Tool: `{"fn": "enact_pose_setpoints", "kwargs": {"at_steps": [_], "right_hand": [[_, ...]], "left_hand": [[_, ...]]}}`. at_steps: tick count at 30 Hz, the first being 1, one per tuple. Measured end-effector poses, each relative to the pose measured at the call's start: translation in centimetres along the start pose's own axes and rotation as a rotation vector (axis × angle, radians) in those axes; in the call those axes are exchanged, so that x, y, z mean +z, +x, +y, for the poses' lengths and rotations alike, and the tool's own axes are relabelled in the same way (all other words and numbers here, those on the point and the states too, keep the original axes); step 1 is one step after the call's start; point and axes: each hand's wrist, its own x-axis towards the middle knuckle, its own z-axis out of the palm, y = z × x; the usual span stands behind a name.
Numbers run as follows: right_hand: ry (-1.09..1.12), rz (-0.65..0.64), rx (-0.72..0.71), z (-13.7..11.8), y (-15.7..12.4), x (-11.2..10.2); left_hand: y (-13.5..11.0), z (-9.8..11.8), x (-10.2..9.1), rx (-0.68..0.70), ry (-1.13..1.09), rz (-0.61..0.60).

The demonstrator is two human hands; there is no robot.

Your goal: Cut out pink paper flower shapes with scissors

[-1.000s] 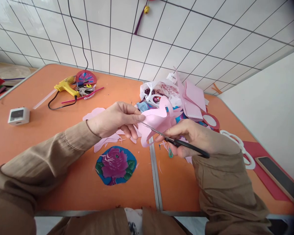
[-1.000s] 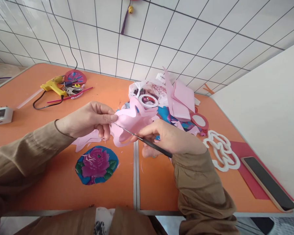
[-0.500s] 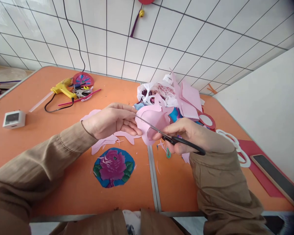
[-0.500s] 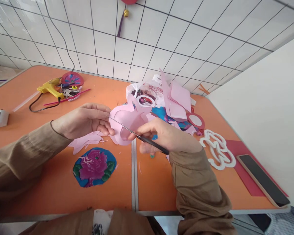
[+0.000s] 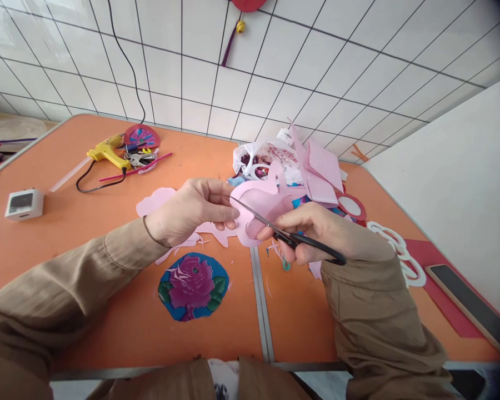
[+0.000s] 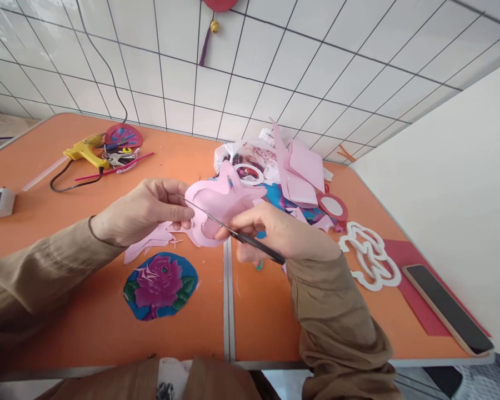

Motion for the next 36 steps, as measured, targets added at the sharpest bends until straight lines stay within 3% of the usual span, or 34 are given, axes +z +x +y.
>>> {"fn": "enact_pose_setpoints", "kwargs": {"at_steps": [4, 9, 18, 24, 36], "right_hand": [[-0.012, -0.021, 0.058, -0.5, 0.1, 0.1], [-0.026, -0.014, 0.092, -0.5, -0.1, 0.0], [-0.027, -0.028, 0.056, 0.0, 0.2, 0.0], [-0.035, -0.017, 0.097, -0.3, 0.1, 0.2], [-0.086, -0.002, 0.002, -0.7, 0.2, 0.6]], "left_hand": [[-0.3, 0.0, 0.2, 0.022, 0.104, 0.102], [-0.7, 0.3, 0.6, -0.007, 0.07, 0.179], [-0.7, 0.8, 0.2, -0.021, 0.141, 0.129], [-0.8, 0.7, 0.2, 0.004, 0.183, 0.16], [-1.2, 0.8, 0.5, -0.06, 0.092, 0.121]]}}
